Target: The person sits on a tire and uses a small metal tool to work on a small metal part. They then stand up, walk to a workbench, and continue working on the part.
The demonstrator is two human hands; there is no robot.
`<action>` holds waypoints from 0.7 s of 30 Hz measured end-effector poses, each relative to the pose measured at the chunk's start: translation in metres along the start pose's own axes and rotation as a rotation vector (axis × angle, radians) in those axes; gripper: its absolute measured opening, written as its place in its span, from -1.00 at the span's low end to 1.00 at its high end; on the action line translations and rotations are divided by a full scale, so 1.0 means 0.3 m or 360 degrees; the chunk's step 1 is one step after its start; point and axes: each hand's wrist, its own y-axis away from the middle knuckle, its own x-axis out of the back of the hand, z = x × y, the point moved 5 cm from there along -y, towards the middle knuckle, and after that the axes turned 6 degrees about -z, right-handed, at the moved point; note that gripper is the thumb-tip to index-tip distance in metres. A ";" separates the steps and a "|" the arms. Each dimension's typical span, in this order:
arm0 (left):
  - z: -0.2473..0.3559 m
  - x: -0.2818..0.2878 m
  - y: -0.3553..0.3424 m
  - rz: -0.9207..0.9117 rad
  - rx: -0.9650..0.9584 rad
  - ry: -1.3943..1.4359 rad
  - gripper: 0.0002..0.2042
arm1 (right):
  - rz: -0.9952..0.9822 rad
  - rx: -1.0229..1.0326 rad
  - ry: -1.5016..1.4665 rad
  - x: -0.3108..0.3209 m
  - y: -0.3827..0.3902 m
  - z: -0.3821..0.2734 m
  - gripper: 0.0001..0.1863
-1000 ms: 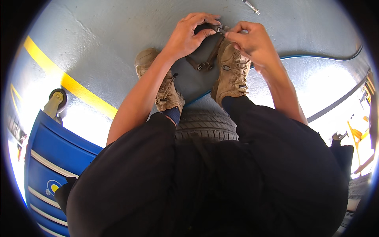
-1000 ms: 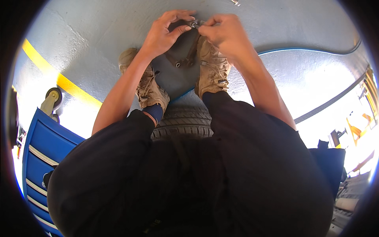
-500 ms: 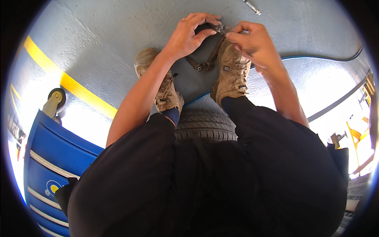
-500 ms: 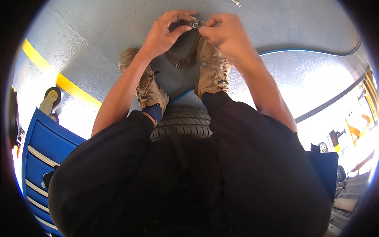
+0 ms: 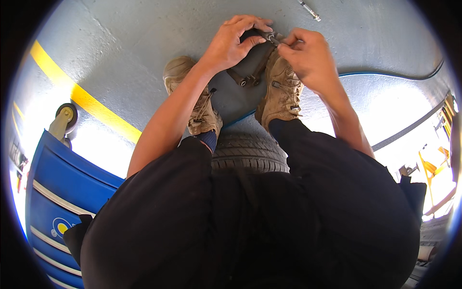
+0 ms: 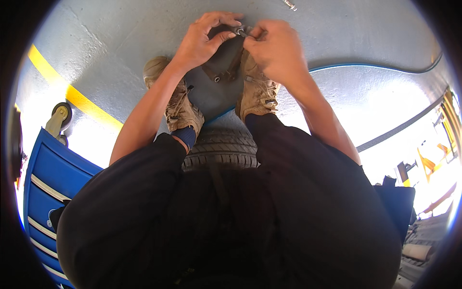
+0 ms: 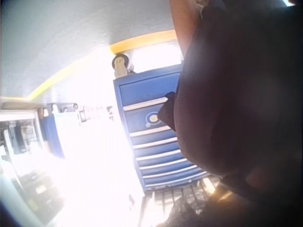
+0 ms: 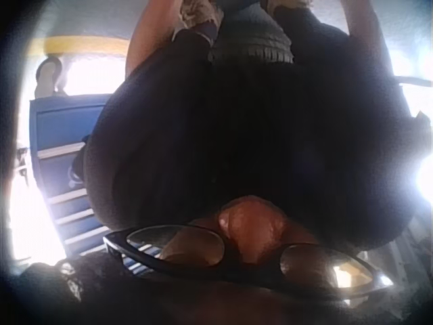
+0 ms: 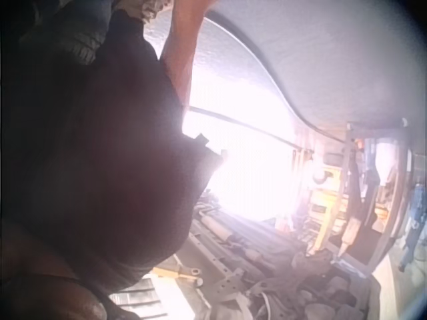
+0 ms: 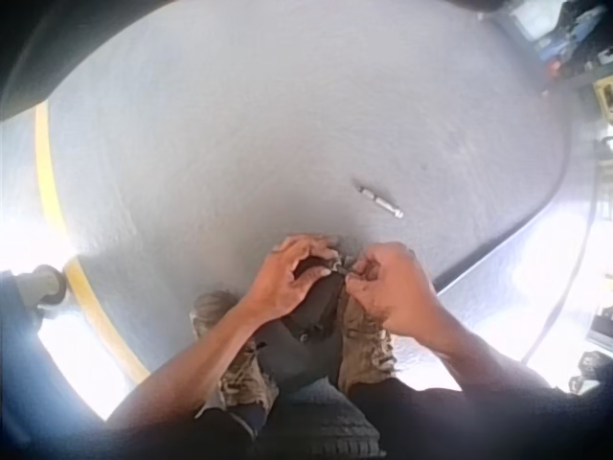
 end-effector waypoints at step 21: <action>-0.014 0.002 0.003 -0.0008 0.0055 0.0134 -0.71 | 0.0066 0.0476 0.1150 -0.037 0.025 -0.106 -0.81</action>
